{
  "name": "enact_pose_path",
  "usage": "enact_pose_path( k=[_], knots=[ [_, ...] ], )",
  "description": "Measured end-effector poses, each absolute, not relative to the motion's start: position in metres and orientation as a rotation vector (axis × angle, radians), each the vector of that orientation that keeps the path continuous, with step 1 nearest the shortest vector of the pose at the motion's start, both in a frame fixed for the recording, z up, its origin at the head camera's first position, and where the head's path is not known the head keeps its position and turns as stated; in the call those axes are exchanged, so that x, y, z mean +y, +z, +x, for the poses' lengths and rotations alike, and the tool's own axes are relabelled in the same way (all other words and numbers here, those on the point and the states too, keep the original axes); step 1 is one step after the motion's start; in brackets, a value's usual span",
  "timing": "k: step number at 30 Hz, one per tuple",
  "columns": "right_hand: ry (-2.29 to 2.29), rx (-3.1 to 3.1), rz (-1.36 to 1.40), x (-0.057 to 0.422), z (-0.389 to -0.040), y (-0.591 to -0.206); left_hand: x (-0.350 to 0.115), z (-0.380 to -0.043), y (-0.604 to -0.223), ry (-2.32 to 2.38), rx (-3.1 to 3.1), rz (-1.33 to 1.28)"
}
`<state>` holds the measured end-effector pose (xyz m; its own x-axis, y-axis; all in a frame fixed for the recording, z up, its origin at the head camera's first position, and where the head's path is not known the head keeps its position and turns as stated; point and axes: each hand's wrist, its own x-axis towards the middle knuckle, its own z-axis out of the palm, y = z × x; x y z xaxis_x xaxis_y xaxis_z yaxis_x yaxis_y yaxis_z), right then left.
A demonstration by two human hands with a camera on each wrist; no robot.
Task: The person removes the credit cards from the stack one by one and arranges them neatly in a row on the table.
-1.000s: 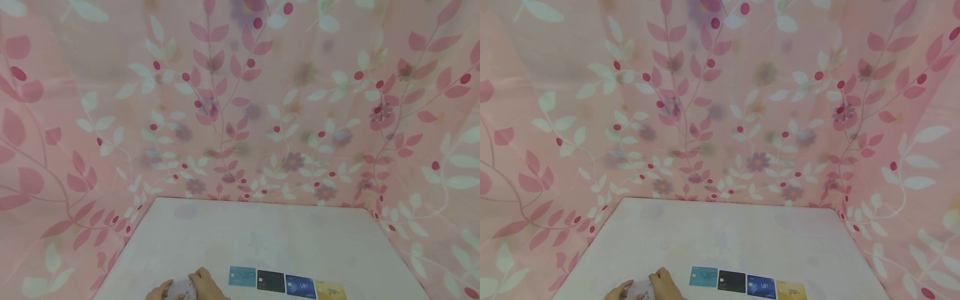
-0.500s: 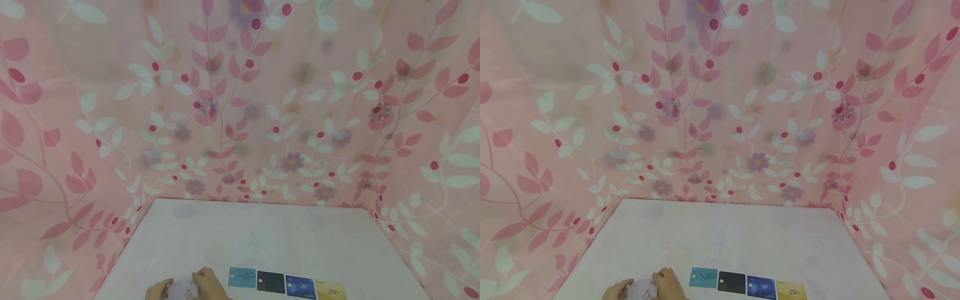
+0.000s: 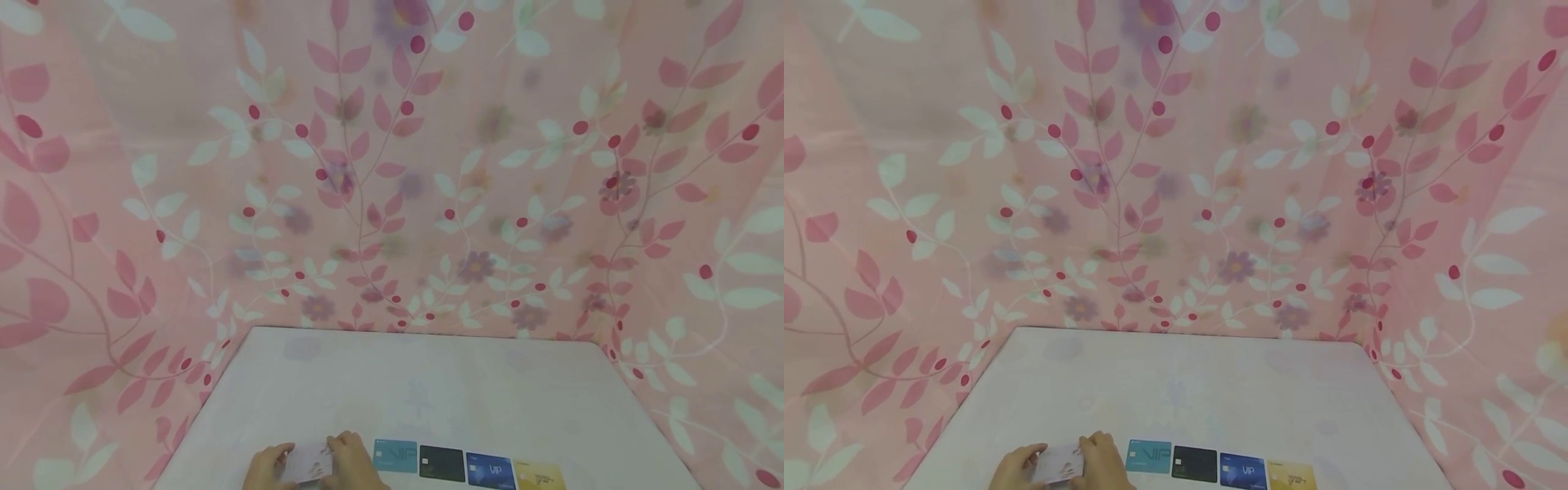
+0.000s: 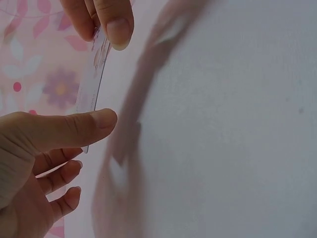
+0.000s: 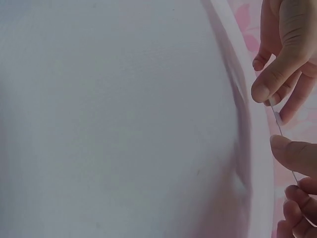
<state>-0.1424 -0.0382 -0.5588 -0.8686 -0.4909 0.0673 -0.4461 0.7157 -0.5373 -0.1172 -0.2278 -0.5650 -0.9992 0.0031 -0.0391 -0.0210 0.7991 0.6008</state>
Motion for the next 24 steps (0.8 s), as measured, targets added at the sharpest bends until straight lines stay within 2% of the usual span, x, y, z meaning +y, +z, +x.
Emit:
enact_pose_path(
  k=[17,24],
  knots=[
    [-0.849,2.789,-0.522,-0.021,-0.153,-0.564,-0.197,-0.135,-0.560,0.991,2.963,0.007],
    [-0.911,2.822,-0.540,-0.012,-0.152,-0.570,-0.190,-0.138,-0.560,1.022,2.962,0.040]
  ],
)
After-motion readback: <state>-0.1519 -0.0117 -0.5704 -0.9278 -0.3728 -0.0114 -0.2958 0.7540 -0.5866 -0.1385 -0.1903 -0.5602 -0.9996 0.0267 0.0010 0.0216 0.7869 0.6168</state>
